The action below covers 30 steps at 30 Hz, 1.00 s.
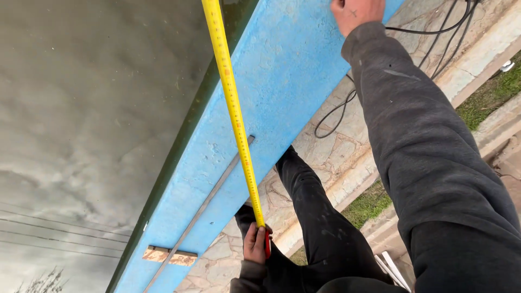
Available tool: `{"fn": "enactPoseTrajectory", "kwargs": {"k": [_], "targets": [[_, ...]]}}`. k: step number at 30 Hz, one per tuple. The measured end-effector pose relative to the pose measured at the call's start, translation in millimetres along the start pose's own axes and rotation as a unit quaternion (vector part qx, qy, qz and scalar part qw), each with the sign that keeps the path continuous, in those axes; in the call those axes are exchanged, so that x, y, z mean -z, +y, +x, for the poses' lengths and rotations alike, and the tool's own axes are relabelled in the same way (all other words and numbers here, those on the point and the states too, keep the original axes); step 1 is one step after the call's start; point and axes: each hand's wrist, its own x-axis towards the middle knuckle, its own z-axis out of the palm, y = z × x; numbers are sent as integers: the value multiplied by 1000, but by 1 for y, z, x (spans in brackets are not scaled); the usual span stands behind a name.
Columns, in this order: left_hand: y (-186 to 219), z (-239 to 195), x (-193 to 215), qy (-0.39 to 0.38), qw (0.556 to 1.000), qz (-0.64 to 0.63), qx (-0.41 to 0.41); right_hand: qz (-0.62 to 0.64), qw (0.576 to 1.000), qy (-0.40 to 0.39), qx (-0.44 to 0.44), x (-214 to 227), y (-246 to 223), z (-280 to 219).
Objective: Measuring a long metal strip with a tape measure, marking the desired length with a pen, and then cutting it with an angle grinder.
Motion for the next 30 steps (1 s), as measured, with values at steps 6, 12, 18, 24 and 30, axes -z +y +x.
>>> {"fn": "enactPoseTrajectory", "kwargs": {"k": [6, 12, 18, 24, 30], "targets": [[95, 19, -81, -57, 994, -58, -74, 418, 816, -321, -239, 21, -149, -175], [78, 16, -51, -91, 989, -24, -111, 629, 653, -308, -289, 78, -251, -335], [46, -4, 2, -143, 988, 54, -4, 590, 627, -364, -356, 130, -290, -394], [34, 17, 4, -292, 953, 73, -44, 618, 615, -353, -338, 158, -265, -387], [84, 59, -51, -402, 912, 87, 3, 615, 608, -350, -360, 113, -210, -362]]}}
